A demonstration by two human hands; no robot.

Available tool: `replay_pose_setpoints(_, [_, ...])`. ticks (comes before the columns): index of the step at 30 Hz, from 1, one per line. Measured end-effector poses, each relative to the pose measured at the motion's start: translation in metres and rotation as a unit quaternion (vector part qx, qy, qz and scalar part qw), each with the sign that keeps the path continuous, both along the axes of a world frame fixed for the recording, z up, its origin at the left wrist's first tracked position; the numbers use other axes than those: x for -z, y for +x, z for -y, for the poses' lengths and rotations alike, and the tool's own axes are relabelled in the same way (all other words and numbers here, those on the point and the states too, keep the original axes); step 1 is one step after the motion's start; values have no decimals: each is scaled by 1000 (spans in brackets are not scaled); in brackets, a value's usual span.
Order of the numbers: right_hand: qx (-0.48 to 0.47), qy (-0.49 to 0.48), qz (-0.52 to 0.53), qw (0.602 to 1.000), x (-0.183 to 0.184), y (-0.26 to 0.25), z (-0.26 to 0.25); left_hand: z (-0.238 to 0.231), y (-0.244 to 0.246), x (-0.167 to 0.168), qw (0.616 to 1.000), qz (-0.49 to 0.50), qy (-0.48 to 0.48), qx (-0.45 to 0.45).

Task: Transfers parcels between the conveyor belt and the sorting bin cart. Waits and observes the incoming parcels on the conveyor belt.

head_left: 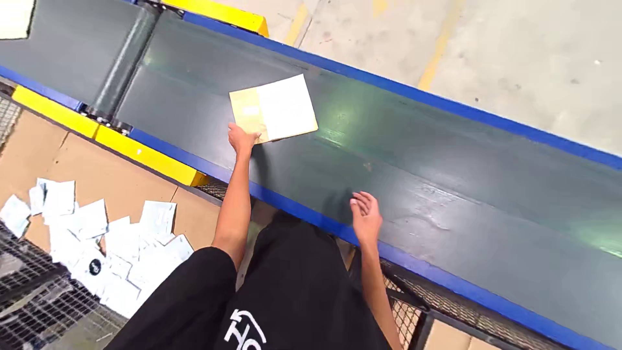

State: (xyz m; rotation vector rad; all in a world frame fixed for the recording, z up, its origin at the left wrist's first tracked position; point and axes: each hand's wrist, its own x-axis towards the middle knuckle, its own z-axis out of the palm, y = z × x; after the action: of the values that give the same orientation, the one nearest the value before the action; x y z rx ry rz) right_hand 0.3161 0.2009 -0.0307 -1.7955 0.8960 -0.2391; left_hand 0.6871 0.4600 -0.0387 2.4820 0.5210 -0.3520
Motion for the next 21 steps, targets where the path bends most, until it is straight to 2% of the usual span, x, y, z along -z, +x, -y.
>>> replay_pose_setpoints(2, [-23, 45, 4, 999, 7, 7, -6, 7, -6, 6, 997, -5, -63, 31])
replay_pose_setpoints(4, [0, 103, 12, 995, 9, 10, -2, 14, -18, 10, 983, 10, -166, 72])
replay_pose_setpoints(7, [51, 190, 30, 980, 2, 14, 14, 21, -49, -7, 908, 13, -371, 194])
replay_pose_setpoints(10, [93, 220, 69, 969, -7, 7, 31, 40, -90, -45, 839, -44, -445, 310])
replay_pose_setpoints(13, [143, 241, 139, 950, -24, -19, 45, 75, -130, -80, 777, -122, -470, 400])
replay_pose_setpoints(17, [163, 330, 259, 893, -42, -92, 61, 141, -176, -93, 730, -194, -434, 491])
replay_pose_setpoints(19, [157, 319, 276, 893, -41, -141, 68, 174, -198, -92, 724, -206, -378, 539])
replay_pose_setpoints(21, [192, 286, 261, 902, -42, -200, 76, 208, -224, -88, 708, -221, -326, 586])
